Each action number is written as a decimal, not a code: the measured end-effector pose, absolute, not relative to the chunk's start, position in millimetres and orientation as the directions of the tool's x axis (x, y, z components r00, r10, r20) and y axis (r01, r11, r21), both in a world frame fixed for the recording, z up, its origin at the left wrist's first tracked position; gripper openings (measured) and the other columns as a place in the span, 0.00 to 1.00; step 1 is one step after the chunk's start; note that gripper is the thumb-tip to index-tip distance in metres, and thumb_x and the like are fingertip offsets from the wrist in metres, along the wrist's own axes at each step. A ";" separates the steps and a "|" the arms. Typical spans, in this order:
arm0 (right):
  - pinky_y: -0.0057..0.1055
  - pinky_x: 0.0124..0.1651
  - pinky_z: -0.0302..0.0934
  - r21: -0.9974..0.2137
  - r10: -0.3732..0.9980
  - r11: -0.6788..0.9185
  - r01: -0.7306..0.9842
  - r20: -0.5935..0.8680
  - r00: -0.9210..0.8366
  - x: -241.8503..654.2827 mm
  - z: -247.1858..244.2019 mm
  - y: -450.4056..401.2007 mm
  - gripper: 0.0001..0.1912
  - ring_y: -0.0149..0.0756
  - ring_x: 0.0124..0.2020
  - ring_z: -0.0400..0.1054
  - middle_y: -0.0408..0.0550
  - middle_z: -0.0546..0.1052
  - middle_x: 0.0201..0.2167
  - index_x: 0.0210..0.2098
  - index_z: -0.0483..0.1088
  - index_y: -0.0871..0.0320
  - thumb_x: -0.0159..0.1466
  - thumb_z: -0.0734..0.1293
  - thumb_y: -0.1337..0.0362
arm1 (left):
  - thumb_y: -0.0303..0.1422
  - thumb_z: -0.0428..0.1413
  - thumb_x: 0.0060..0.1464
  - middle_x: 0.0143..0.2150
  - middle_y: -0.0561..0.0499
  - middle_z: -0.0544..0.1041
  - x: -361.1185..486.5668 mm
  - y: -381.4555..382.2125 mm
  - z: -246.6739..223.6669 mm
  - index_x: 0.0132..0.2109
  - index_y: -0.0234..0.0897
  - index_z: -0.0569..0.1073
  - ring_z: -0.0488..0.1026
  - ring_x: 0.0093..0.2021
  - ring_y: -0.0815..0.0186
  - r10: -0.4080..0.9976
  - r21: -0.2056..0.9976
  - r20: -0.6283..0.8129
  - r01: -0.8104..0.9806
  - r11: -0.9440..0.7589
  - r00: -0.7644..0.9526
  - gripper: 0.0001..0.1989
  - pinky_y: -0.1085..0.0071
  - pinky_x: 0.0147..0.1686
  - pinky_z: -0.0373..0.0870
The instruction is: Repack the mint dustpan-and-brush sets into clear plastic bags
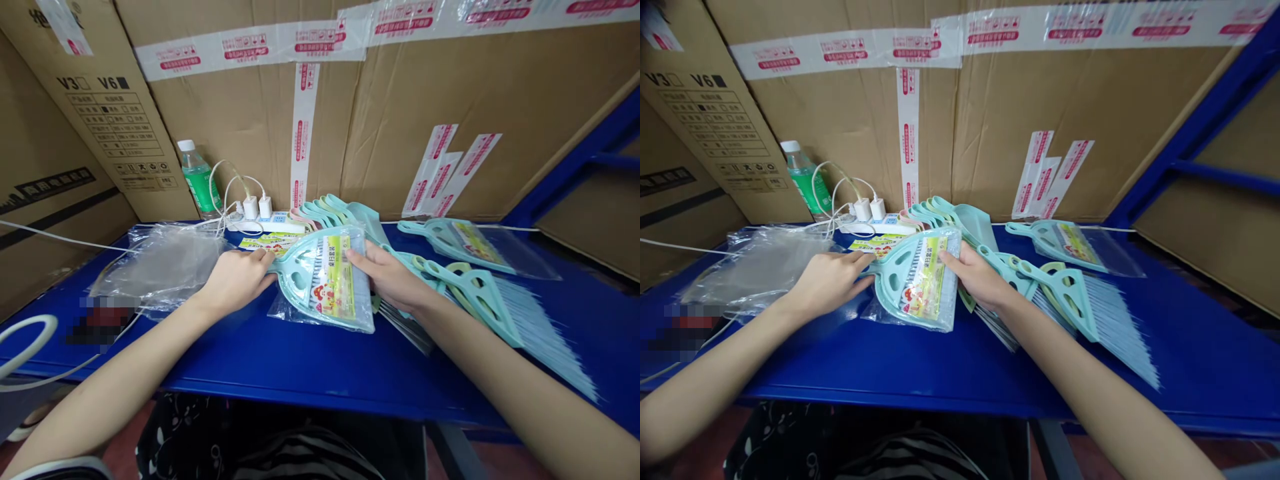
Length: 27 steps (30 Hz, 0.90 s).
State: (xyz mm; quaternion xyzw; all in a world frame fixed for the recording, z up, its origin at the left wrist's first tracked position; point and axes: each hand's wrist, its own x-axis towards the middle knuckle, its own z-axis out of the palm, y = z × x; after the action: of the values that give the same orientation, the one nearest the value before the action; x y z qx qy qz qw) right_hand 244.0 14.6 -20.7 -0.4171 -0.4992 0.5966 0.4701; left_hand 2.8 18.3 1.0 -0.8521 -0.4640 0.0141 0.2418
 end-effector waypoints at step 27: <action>0.45 0.56 0.67 -0.947 0.920 0.320 0.039 0.301 -0.250 257.9 5.4 -3.9 0.32 0.46 0.57 0.66 0.52 0.67 0.61 0.61 0.62 0.52 0.59 0.69 0.58 | 0.35 0.46 0.64 0.35 0.44 0.80 -4.8 18.2 -1.7 0.55 0.30 0.66 0.77 0.27 0.62 0.505 -0.395 0.646 0.817 -0.421 0.572 0.17 0.70 0.25 0.68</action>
State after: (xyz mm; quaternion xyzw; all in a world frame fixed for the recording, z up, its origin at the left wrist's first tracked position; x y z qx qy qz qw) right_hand 257.9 -3.9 5.4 -0.3692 -0.6492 0.4512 0.4885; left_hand -4.8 18.2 -1.7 -0.8134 -0.4061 -0.2210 0.3529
